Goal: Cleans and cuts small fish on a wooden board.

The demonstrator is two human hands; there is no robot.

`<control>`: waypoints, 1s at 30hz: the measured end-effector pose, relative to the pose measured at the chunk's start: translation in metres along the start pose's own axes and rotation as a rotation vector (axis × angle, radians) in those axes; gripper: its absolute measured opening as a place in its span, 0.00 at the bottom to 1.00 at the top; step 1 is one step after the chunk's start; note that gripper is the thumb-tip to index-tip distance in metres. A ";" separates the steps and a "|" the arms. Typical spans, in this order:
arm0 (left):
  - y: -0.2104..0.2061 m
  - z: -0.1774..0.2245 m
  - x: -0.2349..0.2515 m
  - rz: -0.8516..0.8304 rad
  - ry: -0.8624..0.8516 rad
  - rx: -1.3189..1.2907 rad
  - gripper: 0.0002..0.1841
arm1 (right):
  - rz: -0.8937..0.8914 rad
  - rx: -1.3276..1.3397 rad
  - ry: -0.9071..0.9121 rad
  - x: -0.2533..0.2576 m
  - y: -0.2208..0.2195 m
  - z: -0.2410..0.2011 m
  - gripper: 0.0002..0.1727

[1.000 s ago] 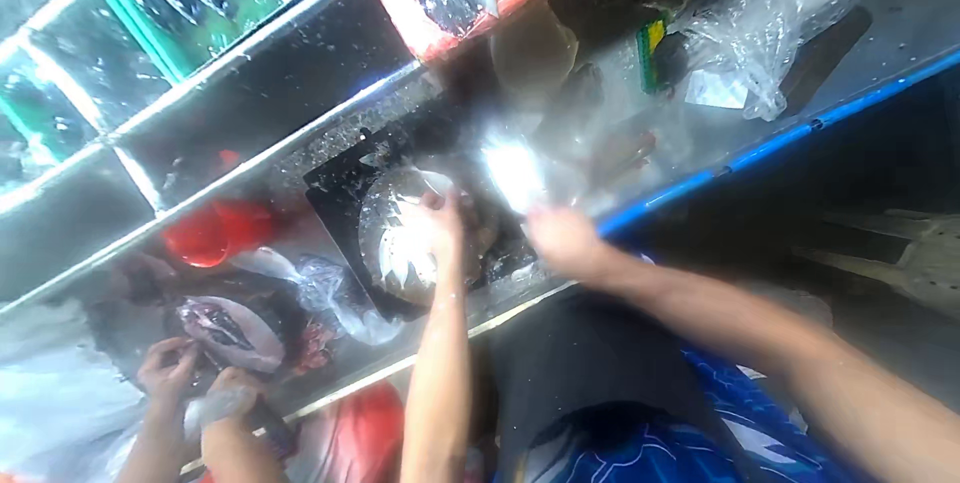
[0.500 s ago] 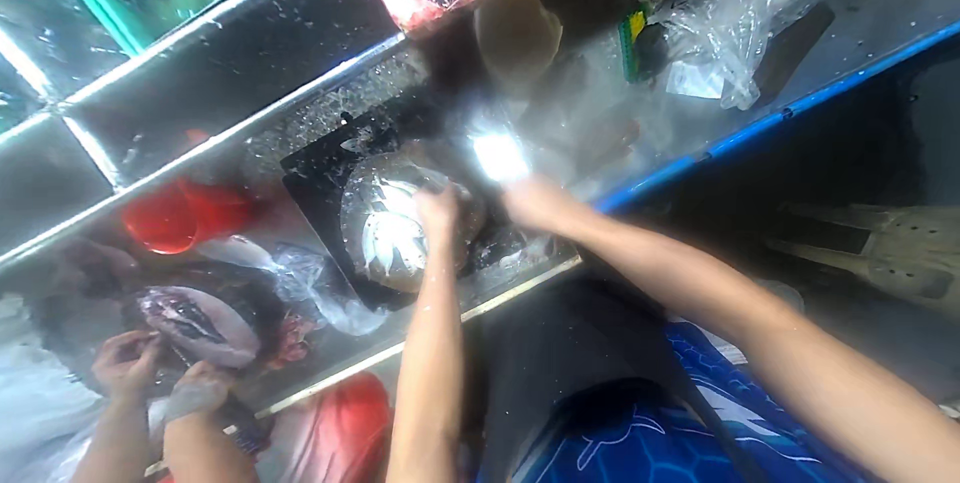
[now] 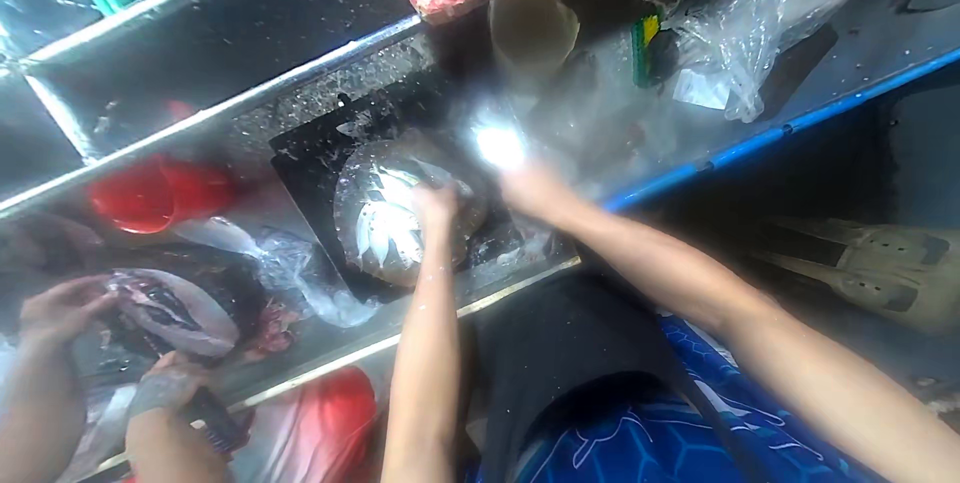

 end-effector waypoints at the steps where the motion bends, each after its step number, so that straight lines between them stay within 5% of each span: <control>1: 0.000 -0.001 0.001 -0.005 -0.001 0.010 0.18 | 0.020 -0.007 0.016 0.000 -0.003 -0.002 0.21; 6: 0.001 -0.003 -0.002 -0.031 0.016 -0.102 0.21 | -0.031 0.045 -0.040 0.006 -0.003 0.008 0.20; 11: -0.018 0.015 -0.043 -0.279 -0.038 -0.224 0.19 | 0.093 0.167 -0.181 -0.016 0.019 0.094 0.25; 14: 0.009 0.023 -0.034 -0.082 -0.225 0.089 0.21 | 0.146 0.133 -0.222 -0.046 0.022 0.124 0.24; 16: 0.051 0.018 -0.015 0.111 -0.239 0.313 0.25 | 0.116 0.149 -0.210 -0.065 0.020 0.119 0.24; 19: 0.081 0.005 0.014 0.149 -0.086 0.492 0.36 | -0.043 0.243 -0.116 -0.070 -0.005 0.080 0.23; 23: 0.077 0.007 0.028 0.153 0.057 0.426 0.32 | -0.260 0.314 -0.052 -0.043 -0.041 0.035 0.22; 30: 0.037 0.040 -0.006 0.205 -0.075 0.298 0.37 | -0.159 0.251 -0.161 -0.031 -0.044 0.050 0.25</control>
Point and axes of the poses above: each hand's wrist, its own x-axis towards the middle knuckle, its own y-axis out of the back of the hand, z = x × y, the point moved 5 cm from there along x, towards the middle knuckle, and after that the axes turned 1 degree about -y, right-handed, at the moved point
